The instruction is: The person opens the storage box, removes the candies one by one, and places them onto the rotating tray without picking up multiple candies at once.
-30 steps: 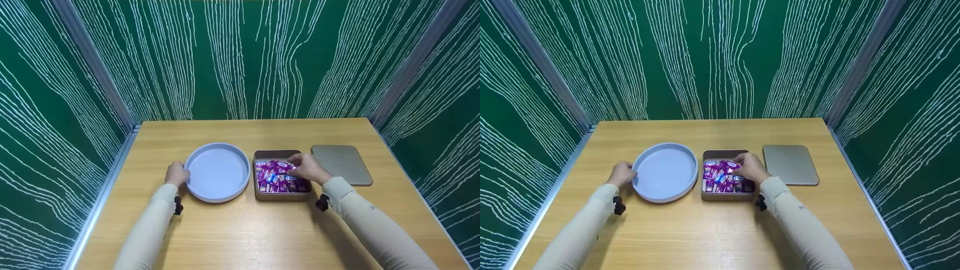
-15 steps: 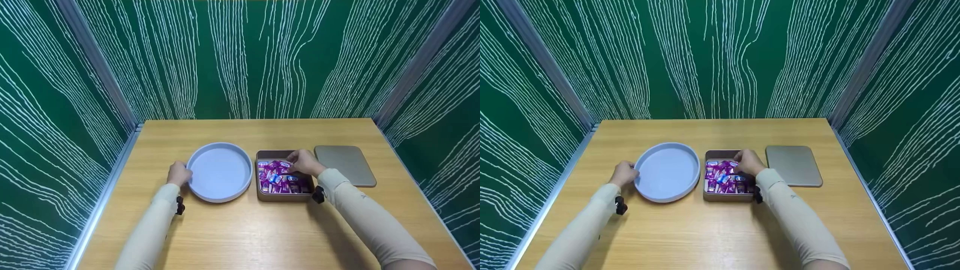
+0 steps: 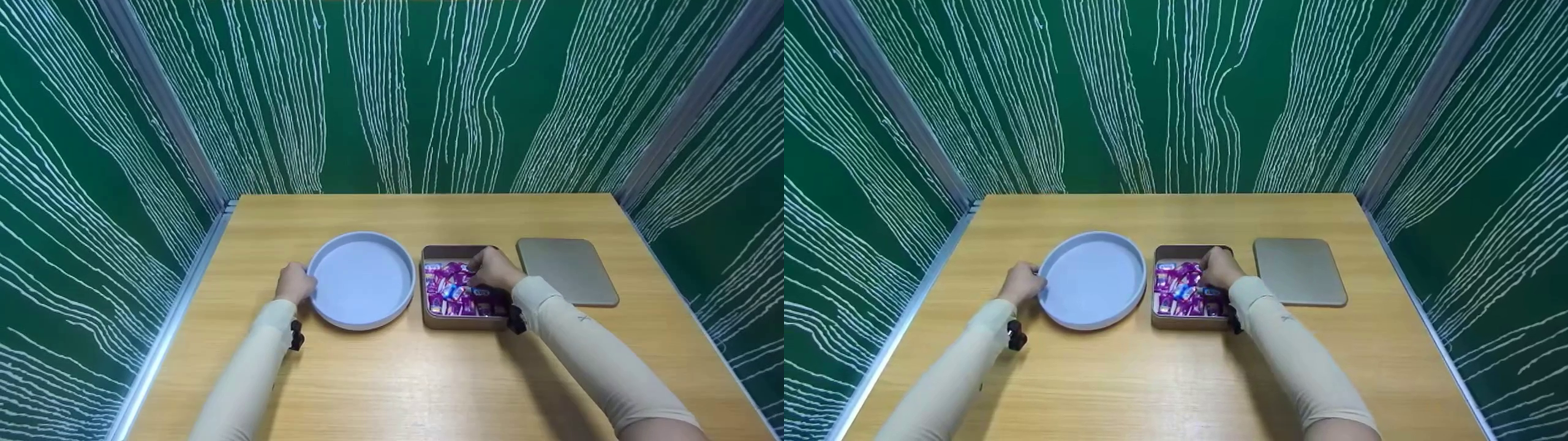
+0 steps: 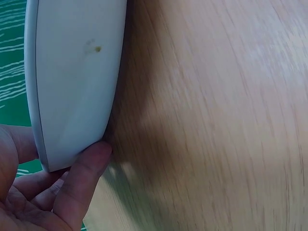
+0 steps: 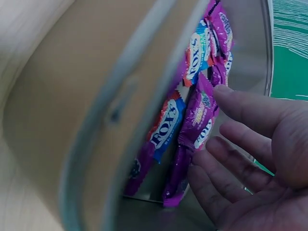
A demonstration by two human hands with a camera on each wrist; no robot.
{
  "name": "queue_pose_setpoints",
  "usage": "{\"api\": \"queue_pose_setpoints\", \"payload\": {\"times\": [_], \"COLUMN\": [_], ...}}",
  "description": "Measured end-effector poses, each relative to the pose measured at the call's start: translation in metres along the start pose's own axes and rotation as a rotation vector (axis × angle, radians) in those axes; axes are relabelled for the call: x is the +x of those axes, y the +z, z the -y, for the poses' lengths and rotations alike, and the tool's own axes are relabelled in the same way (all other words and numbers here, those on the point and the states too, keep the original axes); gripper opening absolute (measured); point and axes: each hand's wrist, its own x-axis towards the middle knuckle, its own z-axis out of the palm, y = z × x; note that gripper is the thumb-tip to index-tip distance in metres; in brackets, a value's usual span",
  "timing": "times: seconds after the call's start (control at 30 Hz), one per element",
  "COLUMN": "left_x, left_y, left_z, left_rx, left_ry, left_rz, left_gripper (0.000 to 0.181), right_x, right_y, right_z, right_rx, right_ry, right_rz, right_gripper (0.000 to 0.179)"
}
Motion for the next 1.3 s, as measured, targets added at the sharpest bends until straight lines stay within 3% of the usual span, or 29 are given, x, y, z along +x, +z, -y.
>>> {"api": "queue_pose_setpoints", "payload": {"times": [0.4, 0.43, 0.73, 0.97, 1.3], "left_x": [0.006, 0.002, 0.004, 0.005, 0.004], "left_y": [0.004, 0.003, 0.005, 0.002, 0.001], "left_z": [0.005, -0.001, -0.002, 0.000, 0.005], "left_rx": [-0.041, -0.031, -0.064, -0.037, -0.060], "left_ry": [0.012, -0.007, -0.024, 0.016, -0.005], "left_rz": [0.006, 0.007, 0.040, 0.016, 0.028], "left_gripper": [0.033, 0.034, 0.041, 0.039, 0.040], "right_x": [0.000, 0.000, 0.000, 0.001, 0.001], "right_y": [0.008, 0.008, 0.011, 0.011, 0.005], "right_z": [-0.002, -0.002, -0.005, -0.004, 0.007], "right_rx": [-0.006, -0.012, -0.054, -0.082, 0.041], "right_ry": [-0.001, -0.005, -0.017, -0.030, 0.001], "right_rz": [-0.007, -0.007, -0.019, -0.055, -0.024], "right_gripper": [0.032, 0.032, 0.027, 0.024, 0.026]}}
